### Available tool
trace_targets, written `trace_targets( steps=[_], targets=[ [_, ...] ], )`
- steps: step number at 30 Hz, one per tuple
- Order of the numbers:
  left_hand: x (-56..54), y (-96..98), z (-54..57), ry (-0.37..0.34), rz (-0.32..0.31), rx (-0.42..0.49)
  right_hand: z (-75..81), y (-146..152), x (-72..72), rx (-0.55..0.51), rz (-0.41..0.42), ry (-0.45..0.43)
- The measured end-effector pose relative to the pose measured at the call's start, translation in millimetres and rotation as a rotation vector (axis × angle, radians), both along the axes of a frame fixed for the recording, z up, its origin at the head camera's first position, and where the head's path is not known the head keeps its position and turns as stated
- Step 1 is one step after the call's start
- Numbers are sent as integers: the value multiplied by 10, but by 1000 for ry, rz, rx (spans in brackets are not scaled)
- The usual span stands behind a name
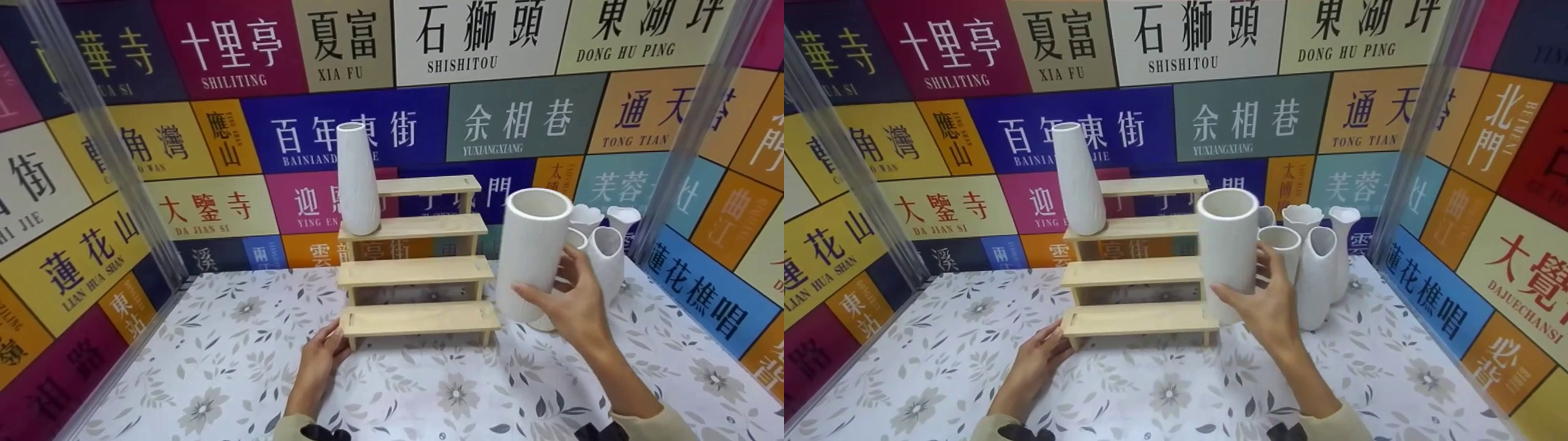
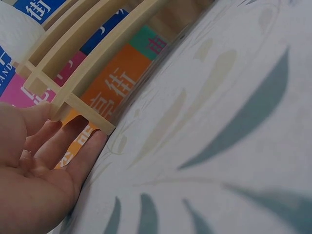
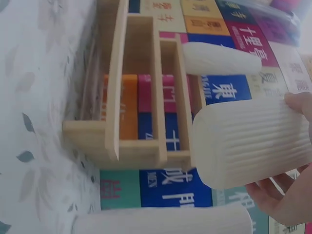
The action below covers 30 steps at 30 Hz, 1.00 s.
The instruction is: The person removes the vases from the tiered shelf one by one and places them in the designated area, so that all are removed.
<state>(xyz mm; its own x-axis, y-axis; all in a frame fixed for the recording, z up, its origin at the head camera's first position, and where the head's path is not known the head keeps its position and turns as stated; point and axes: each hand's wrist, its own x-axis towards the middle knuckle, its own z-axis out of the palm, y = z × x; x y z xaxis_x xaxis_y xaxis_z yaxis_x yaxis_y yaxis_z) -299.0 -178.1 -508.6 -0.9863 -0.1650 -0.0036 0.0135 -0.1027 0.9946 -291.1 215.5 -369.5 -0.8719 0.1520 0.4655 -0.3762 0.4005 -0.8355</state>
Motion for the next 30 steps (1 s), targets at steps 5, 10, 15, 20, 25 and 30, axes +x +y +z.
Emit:
trace_targets(
  steps=[5, 10, 15, 20, 25, 30],
  targets=[
    [28, -6, 10, 6, -4, 22, 64, 177, -9, -3, -81, -19],
    [51, -13, 13, 12, -2, 10, 120, 339, -4, -11, -149, -36],
    [51, 9, -9, 27, -10, 1, 144, 541, 10, -33, -209, -62],
    [33, 24, -1, 28, -16, 1, 179, 757, 37, -53, -268, -112],
    [17, 12, -6, 31, -21, 4, 206, 979, 50, -89, -329, -158],
    [0, 2, -10, 32, -17, 3, 201, 1155, 24, -166, -398, -186]
  ],
)
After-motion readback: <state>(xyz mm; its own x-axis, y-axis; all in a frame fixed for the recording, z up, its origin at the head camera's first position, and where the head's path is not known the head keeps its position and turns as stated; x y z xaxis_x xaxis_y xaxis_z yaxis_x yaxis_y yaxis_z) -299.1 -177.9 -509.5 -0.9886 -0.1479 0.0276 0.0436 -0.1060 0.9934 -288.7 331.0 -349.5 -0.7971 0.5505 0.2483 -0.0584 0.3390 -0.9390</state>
